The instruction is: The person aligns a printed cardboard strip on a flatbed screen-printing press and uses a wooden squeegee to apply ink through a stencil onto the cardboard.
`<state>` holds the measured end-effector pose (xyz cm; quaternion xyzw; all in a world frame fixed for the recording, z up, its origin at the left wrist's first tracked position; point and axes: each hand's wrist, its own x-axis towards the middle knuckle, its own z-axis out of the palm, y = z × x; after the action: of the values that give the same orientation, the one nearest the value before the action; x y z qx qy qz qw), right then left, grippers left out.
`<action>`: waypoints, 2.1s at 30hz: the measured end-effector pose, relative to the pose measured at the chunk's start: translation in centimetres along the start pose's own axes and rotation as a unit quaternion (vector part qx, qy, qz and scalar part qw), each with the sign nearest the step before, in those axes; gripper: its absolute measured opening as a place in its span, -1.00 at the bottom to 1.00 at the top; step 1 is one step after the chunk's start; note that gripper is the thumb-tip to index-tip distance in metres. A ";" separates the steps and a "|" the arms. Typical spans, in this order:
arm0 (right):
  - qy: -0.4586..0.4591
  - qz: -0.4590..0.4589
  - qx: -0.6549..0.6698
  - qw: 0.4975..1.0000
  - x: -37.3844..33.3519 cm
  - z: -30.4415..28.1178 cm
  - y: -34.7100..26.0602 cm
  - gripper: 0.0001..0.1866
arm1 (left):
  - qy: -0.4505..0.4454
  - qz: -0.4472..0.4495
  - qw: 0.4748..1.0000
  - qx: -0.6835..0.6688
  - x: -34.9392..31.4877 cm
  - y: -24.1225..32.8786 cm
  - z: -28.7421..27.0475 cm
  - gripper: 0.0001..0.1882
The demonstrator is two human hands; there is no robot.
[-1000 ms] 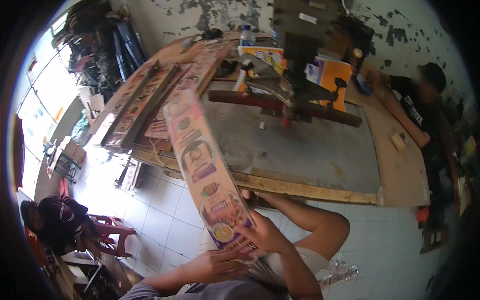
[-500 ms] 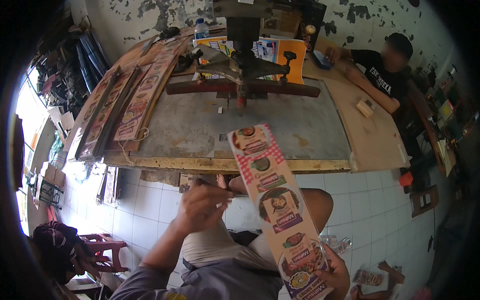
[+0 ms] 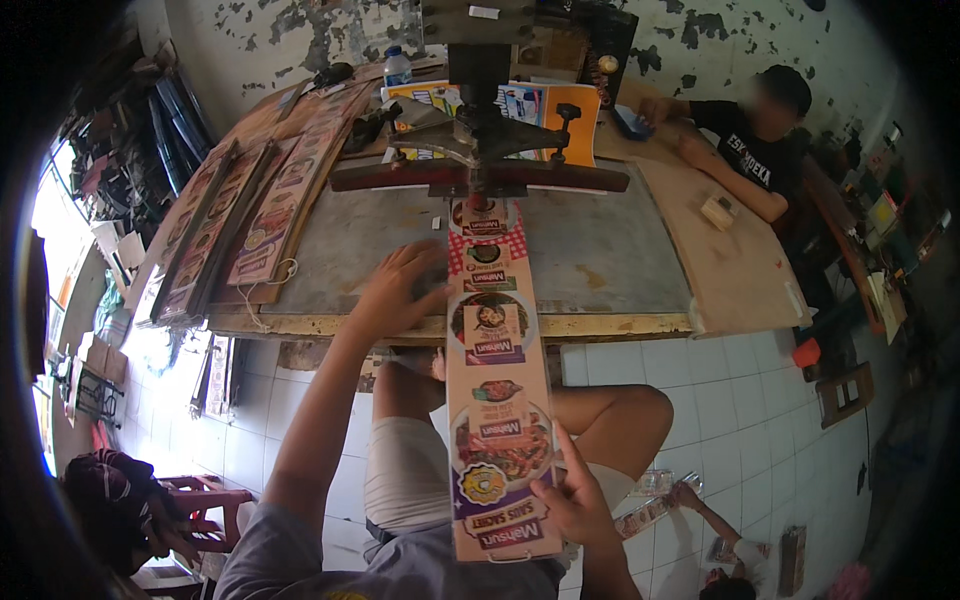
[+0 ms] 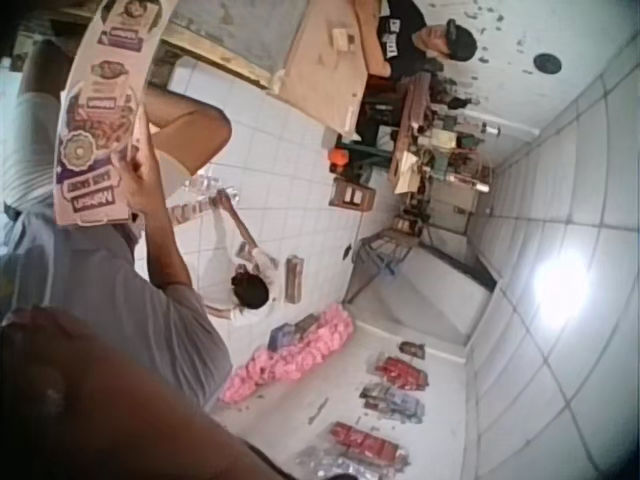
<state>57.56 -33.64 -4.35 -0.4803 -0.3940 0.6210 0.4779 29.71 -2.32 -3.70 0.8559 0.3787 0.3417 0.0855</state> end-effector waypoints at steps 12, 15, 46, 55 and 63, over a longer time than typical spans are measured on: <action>-0.022 0.043 -0.016 0.999 0.0 1.2 -0.2 -0.08 | -0.037 -0.004 0.999 0.039 -0.8 -0.3 0.3 -0.24; 0.015 0.011 -0.336 0.942 1.6 -0.2 -2.1 -0.27 | -0.026 0.002 0.999 0.031 -0.9 -0.3 0.8 -0.26; 0.068 -0.333 -0.603 0.722 23.9 -2.0 -5.3 -0.41 | -0.011 -0.006 0.999 0.035 -0.3 0.3 -0.4 -0.19; 0.057 -0.336 -0.601 0.723 24.0 -2.0 -5.4 -0.40 | -0.005 -0.007 0.999 0.040 -0.4 0.3 -0.5 -0.19; 0.064 -0.339 -0.604 0.718 24.0 -2.0 -5.3 -0.40 | -0.002 -0.011 0.999 0.046 -0.4 0.3 -0.4 -0.19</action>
<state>58.67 -9.03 -5.08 -0.5399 -0.7903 0.0149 0.2893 29.46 -2.84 -3.44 0.8553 0.4027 0.3219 0.0506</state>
